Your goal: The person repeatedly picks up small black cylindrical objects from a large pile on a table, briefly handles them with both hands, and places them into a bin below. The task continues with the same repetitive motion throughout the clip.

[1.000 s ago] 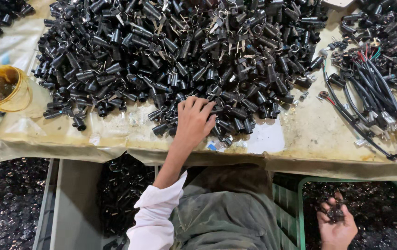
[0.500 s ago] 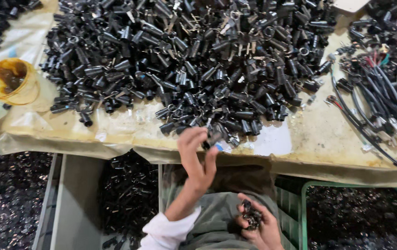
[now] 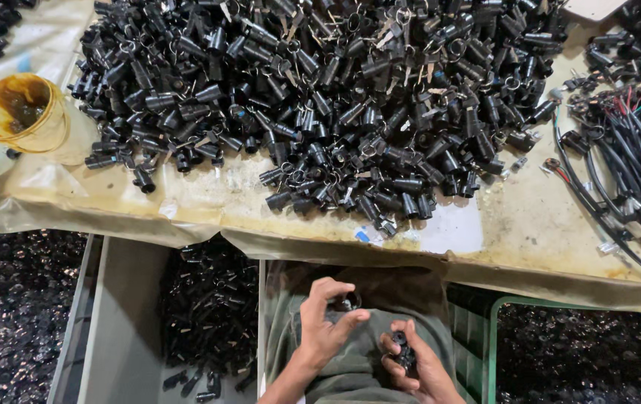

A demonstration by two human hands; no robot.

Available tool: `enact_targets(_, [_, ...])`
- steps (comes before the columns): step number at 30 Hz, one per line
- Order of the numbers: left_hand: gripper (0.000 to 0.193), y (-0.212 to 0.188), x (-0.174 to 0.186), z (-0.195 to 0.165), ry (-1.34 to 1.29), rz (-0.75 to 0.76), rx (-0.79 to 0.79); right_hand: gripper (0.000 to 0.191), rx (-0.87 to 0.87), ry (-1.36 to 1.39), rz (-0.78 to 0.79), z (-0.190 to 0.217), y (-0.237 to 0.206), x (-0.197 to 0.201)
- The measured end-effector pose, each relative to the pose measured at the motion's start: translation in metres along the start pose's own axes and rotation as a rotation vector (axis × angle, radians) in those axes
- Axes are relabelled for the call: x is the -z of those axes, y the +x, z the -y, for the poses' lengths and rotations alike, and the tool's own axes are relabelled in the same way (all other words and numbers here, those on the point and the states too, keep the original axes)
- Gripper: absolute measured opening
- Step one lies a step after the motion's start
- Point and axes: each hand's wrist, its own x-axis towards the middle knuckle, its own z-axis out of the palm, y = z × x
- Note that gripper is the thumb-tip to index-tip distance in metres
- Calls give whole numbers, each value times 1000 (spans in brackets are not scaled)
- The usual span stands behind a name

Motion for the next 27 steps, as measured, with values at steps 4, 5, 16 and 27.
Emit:
enact_targets(4, [46, 18, 2, -15, 253, 45, -194, 31, 16, -107, -156, -1, -5, 4])
enact_targets(5, [46, 23, 0, -19, 239, 65, -191, 33, 31, -158, -295, -2, -6, 5])
enact_targets(16, [42, 26, -1, -48, -7, 275, -193, 41, 59, 95, -291, -3, -15, 4])
enact_targets(27, [59, -3, 9, -32, 148, 505, -33, 18, 291, -770, -394, 13, -5, -15])
